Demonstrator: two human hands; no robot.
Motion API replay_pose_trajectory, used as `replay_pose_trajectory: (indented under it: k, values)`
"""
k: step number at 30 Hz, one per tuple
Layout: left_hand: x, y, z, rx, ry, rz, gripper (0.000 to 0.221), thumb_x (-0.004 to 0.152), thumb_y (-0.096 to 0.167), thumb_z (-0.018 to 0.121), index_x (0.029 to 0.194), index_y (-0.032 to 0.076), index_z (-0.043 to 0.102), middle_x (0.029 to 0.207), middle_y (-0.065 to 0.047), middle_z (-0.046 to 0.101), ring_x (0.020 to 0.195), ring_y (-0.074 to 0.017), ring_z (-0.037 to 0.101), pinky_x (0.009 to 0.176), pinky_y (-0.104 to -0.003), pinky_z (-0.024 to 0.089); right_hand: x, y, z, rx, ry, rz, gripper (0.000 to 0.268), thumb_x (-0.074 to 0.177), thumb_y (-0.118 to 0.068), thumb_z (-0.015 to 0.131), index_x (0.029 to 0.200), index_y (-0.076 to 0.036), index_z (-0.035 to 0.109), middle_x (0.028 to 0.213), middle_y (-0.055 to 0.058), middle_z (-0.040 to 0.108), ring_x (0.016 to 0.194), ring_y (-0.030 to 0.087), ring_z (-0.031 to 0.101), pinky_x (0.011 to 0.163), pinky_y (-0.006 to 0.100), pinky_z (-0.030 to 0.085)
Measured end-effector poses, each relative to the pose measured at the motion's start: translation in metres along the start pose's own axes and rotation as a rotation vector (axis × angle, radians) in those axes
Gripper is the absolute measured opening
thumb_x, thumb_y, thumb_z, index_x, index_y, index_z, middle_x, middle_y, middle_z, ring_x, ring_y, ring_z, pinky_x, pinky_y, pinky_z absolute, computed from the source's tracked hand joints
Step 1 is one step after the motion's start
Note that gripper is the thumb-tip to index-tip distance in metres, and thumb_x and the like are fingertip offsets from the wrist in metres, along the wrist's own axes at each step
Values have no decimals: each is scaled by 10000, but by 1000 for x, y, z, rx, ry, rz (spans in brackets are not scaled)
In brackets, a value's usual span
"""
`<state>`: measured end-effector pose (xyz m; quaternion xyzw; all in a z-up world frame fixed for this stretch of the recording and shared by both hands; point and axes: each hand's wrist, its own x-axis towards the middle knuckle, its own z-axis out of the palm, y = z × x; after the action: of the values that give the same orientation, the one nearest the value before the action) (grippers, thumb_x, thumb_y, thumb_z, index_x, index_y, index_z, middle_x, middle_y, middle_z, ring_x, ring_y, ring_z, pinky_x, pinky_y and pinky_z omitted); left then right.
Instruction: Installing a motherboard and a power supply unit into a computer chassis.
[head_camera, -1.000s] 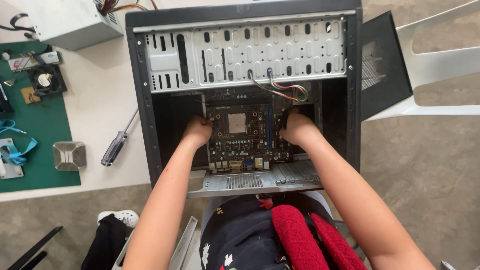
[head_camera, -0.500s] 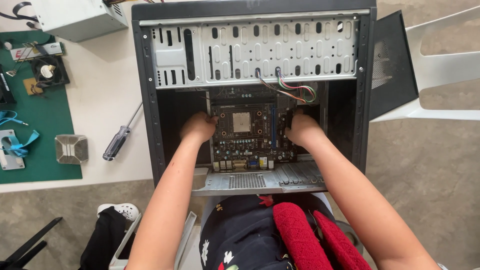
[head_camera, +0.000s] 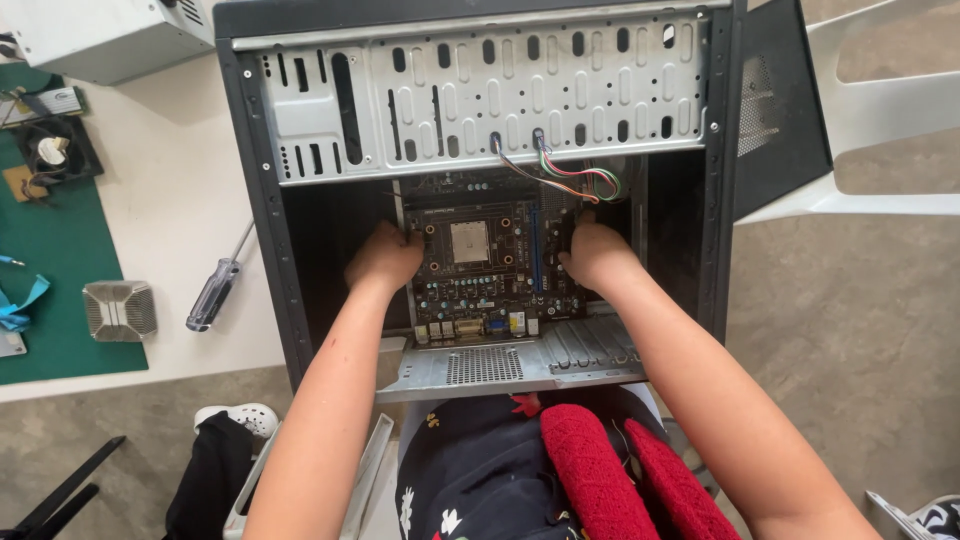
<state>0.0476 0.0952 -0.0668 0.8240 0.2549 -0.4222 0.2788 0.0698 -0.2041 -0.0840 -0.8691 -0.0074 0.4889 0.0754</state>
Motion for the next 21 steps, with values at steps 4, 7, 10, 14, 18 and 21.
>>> replay_pose_trajectory:
  k: [4,7,10,14,18,21]
  values:
    - [10,-7,10,-9,55,-2,446,1018,502,513,1325,181,557,1253,-97,720,1234,-291,688,979,-480,551,-11,-3,-8,62,-3,10,766,1012,-256,598,1556,203,317,1285,354,685,1217,409,703,950,483,637]
    - [27,-16,16,-59,84,12,486,1024,518,512,1300,137,635,1220,-124,739,1224,-312,697,966,-488,554,-13,-4,-13,97,-3,7,794,998,-278,618,1555,207,326,1291,351,687,1219,409,701,953,480,636]
    - [51,-37,29,-87,118,77,445,1052,446,581,1291,78,654,1155,-166,742,1138,-343,727,908,-487,578,1,6,-3,111,4,16,814,989,-298,653,1547,207,342,1290,347,690,1225,403,698,960,480,632]
    - [68,-49,38,-141,109,142,416,1079,399,595,1296,46,630,1102,-151,725,1070,-329,733,860,-481,594,-5,2,-10,115,15,36,735,996,-272,659,1508,200,425,1275,334,700,1214,400,702,955,466,630]
    - [61,-48,39,-192,135,173,403,1093,360,606,1308,18,610,1086,-158,701,1052,-339,729,818,-488,599,1,4,-5,107,32,45,739,991,-275,693,1491,205,437,1266,329,699,1218,398,700,963,466,624]
    - [85,-61,51,-260,157,174,383,1051,367,669,1229,30,625,1014,-134,698,967,-299,744,747,-428,611,-20,-11,-22,108,22,67,656,1002,-270,679,1445,188,524,1244,318,717,1201,393,711,944,460,635]
